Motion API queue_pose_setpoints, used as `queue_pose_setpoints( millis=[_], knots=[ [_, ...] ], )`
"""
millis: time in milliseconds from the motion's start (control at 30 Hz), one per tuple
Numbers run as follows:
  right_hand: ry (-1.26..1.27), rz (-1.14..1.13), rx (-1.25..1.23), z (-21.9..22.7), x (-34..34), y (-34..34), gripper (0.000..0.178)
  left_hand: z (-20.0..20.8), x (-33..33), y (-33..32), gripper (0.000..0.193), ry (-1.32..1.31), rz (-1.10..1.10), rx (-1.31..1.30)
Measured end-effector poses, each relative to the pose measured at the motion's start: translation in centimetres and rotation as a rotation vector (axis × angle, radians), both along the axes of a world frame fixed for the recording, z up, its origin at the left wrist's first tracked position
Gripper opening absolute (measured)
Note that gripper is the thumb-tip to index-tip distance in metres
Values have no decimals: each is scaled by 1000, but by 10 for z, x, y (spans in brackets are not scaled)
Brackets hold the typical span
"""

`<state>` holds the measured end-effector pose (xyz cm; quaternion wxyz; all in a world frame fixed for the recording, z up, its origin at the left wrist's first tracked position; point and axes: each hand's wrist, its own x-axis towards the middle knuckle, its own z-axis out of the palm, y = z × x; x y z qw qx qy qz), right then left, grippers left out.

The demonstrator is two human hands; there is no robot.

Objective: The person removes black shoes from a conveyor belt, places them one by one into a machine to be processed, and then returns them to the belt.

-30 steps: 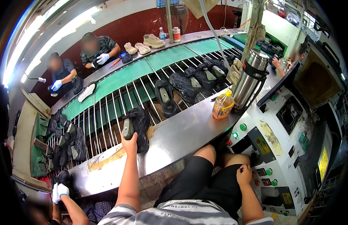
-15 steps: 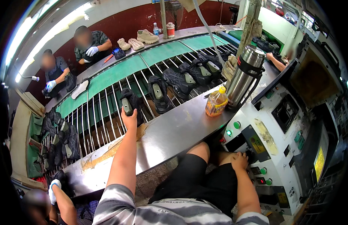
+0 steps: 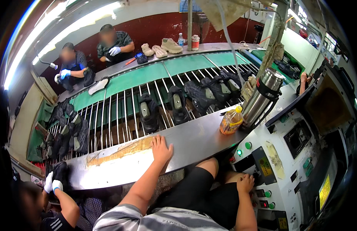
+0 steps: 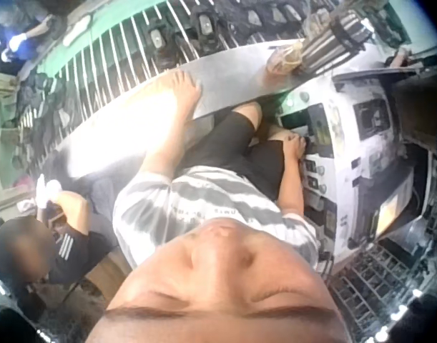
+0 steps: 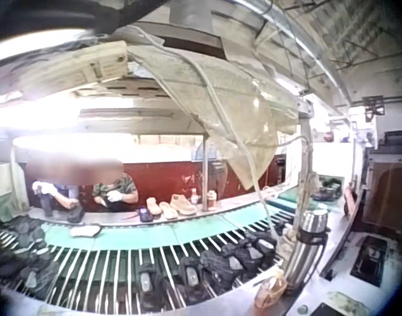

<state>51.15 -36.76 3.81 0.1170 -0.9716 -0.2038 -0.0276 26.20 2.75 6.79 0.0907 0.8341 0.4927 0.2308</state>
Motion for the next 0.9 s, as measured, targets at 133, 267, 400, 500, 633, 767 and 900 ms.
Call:
queue_pose_setpoints(
  millis=[133, 267, 400, 500, 633, 767, 900],
  knots=[
    [52, -20, -57, -1, 6, -1, 22, -9, -3, 1, 71, 15, -7, 15],
    [269, -101, 4, 12, 0, -3, 20, -16, 1, 7, 75, 42, 22, 29],
    [253, -140, 63, 8, -7, -3, 21, -4, 15, 13, 78, 69, -41, -105],
    [-70, -7, 14, 2, -8, -4, 21, -7, 29, 16, 77, 59, -53, -95],
    [-77, 47, 13, -6, 0, -3, 19, -9, 52, 17, 73, 28, -7, -72],
    [75, -66, -20, 8, -4, -7, 20, -1, 73, 5, 69, 1, 61, -53],
    [26, -106, 26, 1, -10, -5, 20, 9, 71, 3, 64, -7, 73, -69]
  ],
)
